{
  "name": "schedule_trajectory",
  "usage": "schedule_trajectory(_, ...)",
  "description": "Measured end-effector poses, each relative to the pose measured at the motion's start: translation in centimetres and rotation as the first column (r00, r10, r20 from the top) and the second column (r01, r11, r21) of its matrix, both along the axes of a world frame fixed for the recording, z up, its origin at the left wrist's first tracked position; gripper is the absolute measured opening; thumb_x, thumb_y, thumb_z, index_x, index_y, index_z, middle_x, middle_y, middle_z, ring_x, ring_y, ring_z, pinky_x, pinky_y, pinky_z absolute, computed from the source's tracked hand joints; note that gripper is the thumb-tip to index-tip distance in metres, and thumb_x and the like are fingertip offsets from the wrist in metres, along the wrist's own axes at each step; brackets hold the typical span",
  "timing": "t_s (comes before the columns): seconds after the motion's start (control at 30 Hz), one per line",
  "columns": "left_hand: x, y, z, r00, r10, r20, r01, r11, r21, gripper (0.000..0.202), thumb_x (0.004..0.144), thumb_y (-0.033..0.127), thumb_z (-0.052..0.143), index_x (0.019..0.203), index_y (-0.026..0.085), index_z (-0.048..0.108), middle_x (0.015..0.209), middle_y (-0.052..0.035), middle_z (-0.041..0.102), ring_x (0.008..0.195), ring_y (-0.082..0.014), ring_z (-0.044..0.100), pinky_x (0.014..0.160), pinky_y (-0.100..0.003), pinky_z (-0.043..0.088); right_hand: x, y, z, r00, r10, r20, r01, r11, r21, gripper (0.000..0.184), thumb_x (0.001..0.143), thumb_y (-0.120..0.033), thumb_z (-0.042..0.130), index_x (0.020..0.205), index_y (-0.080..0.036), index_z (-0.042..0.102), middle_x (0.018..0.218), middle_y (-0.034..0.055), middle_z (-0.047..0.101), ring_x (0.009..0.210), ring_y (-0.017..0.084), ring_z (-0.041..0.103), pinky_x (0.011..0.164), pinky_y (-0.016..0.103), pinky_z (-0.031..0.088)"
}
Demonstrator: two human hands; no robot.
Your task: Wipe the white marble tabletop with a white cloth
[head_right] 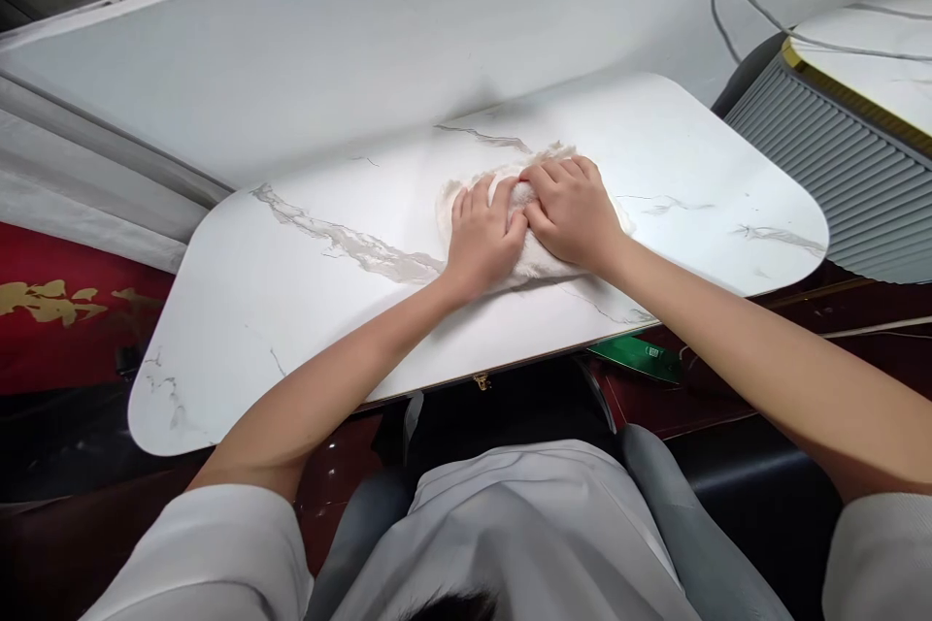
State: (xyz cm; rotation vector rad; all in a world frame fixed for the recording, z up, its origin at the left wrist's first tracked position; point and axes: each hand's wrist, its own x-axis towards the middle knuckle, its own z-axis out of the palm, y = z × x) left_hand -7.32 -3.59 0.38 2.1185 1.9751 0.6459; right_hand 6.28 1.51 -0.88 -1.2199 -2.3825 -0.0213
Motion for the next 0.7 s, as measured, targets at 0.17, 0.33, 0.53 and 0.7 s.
schedule_trajectory(0.17, -1.0, 2.9, -0.3, 0.998, 0.004, 0.069, -0.005, 1.000, 0.026, 0.040, 0.099, 0.025, 0.042, 0.138, 0.025, 0.050, 0.151, -0.0072, 0.047, 0.146, -0.0230, 0.035, 0.125, -0.043, 0.016, -1.1, 2.6, 0.0, 0.999, -0.041, -0.013, 0.041, 0.999, -0.003, 0.037, 0.093, -0.023, 0.034, 0.119, -0.018, 0.060, 0.117, 0.0118, 0.065, 0.114, 0.030, 0.055, 0.107, 0.050, 0.035)
schedule_trajectory(0.33, -2.1, 5.7, -0.6, 0.992, -0.026, 0.123, 0.019, 0.998, 0.060, 0.035, 0.100, 0.026, 0.042, 0.132, 0.029, 0.054, 0.144, -0.0055, 0.053, 0.144, -0.0224, 0.038, 0.125, -0.042, 0.017, -2.3, 4.9, -0.5, 0.993, -0.107, -0.040, 0.107, 0.994, -0.002, 0.039, 0.098, -0.029, 0.029, 0.118, -0.019, 0.060, 0.116, 0.0123, 0.064, 0.114, 0.031, 0.053, 0.107, 0.050, 0.034)
schedule_trajectory(0.53, -3.2, 8.8, -1.0, 0.994, -0.012, 0.106, 0.001, 0.995, 0.100, 0.034, 0.097, 0.020, 0.045, 0.127, 0.029, 0.057, 0.136, -0.0062, 0.058, 0.138, -0.0213, 0.046, 0.123, -0.041, 0.021, -3.5, 8.2, -0.8, 0.992, -0.114, -0.053, 0.113, 0.993, -0.022, 0.038, 0.098, -0.033, 0.029, 0.117, -0.023, 0.061, 0.117, 0.0112, 0.064, 0.115, 0.032, 0.054, 0.107, 0.051, 0.033)
schedule_trajectory(0.7, -3.9, 11.0, -1.1, 0.991, 0.008, 0.132, -0.024, 0.992, 0.120, 0.033, 0.094, 0.018, 0.047, 0.123, 0.030, 0.059, 0.131, -0.0051, 0.060, 0.135, -0.0227, 0.048, 0.121, -0.042, 0.025, -4.2, 10.4, -0.6, 0.995, -0.092, -0.035, 0.091, 0.995, -0.027, 0.037, 0.097, -0.036, 0.031, 0.118, -0.026, 0.059, 0.119, 0.0107, 0.065, 0.117, 0.033, 0.053, 0.104, 0.052, 0.035)
